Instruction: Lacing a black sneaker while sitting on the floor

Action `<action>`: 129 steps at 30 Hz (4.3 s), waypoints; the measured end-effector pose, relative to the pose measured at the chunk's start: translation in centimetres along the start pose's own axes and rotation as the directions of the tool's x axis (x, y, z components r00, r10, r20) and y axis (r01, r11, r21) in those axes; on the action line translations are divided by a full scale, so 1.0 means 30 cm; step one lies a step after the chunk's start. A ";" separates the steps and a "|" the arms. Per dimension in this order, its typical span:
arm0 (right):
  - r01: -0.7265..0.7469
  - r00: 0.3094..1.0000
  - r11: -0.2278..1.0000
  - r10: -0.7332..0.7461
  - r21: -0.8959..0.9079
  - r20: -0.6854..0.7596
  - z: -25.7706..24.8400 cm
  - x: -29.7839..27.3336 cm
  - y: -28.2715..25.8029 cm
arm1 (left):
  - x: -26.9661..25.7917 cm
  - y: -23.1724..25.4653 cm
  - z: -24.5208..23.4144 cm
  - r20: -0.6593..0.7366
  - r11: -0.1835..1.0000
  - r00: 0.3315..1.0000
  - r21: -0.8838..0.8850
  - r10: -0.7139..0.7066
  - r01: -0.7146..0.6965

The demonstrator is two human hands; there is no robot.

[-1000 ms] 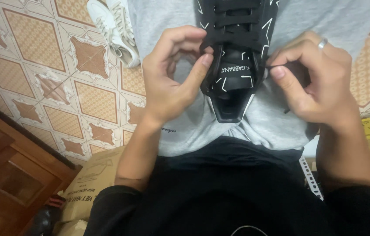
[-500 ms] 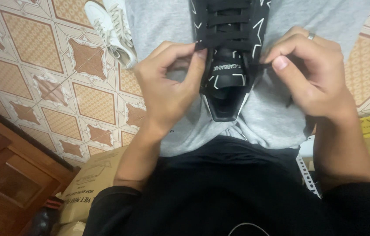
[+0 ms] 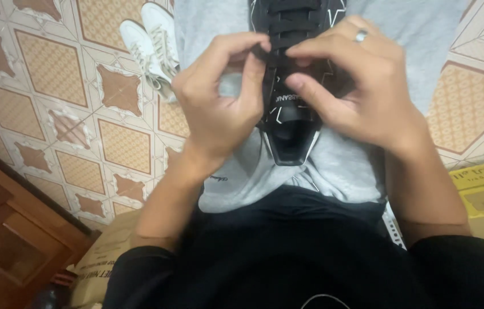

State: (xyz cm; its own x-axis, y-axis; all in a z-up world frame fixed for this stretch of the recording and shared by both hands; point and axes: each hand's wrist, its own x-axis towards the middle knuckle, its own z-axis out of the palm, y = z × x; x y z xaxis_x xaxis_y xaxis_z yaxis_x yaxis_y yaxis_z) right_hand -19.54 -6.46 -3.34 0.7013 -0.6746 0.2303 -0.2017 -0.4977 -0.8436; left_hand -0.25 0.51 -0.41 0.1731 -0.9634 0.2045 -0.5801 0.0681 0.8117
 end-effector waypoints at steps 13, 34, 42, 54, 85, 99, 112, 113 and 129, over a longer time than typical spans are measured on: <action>-0.315 0.948 0.741 0.277 0.593 0.157 0.006 -0.022 0.089 | -0.064 -0.092 -0.021 0.038 0.989 0.999 -0.145 -0.023 0.029; -0.245 0.963 0.840 0.152 0.484 0.224 0.003 -0.040 0.155 | 0.050 -0.027 -0.022 0.141 0.829 0.933 -0.428 -0.332 0.360; -0.207 0.956 0.847 0.069 0.490 0.286 -0.004 -0.029 0.153 | -0.060 -0.113 0.026 0.111 0.528 0.925 -0.794 -0.363 0.302; -0.141 0.962 0.868 0.007 0.476 0.271 -0.001 -0.035 0.157 | 0.122 0.092 -0.324 0.221 0.791 0.856 0.328 0.467 -0.516; -0.265 0.962 0.963 0.268 -0.057 0.051 0.014 -0.140 0.086 | 0.092 -0.121 -0.067 0.606 0.980 0.790 -0.079 -0.096 0.181; -0.349 0.931 0.933 0.335 0.087 0.143 -0.006 -0.103 0.082 | 0.133 -0.058 -0.072 0.619 0.996 0.782 0.008 -0.073 0.088; -0.359 0.892 0.929 0.312 0.092 0.326 -0.054 -0.090 0.093 | 0.136 -0.061 -0.094 0.681 0.988 0.729 -0.055 -0.071 0.147; -0.360 0.892 0.928 0.313 0.094 0.326 -0.052 -0.088 0.090 | 0.147 -0.054 -0.102 0.683 0.988 0.727 -0.054 -0.072 0.148; -0.403 0.874 0.896 0.316 0.188 0.368 -0.050 -0.081 0.097 | 0.265 0.035 -0.108 0.843 0.975 0.494 0.157 -0.215 0.156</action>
State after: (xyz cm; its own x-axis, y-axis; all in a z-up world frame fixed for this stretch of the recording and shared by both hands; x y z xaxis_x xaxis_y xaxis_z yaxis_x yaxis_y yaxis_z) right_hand -22.87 -7.08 -5.61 0.8010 -0.5467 -0.2438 -0.3345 -0.0711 -0.9397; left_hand 3.10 -6.25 3.83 -0.4608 -0.7086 -0.5344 -0.6639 -0.1244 0.7374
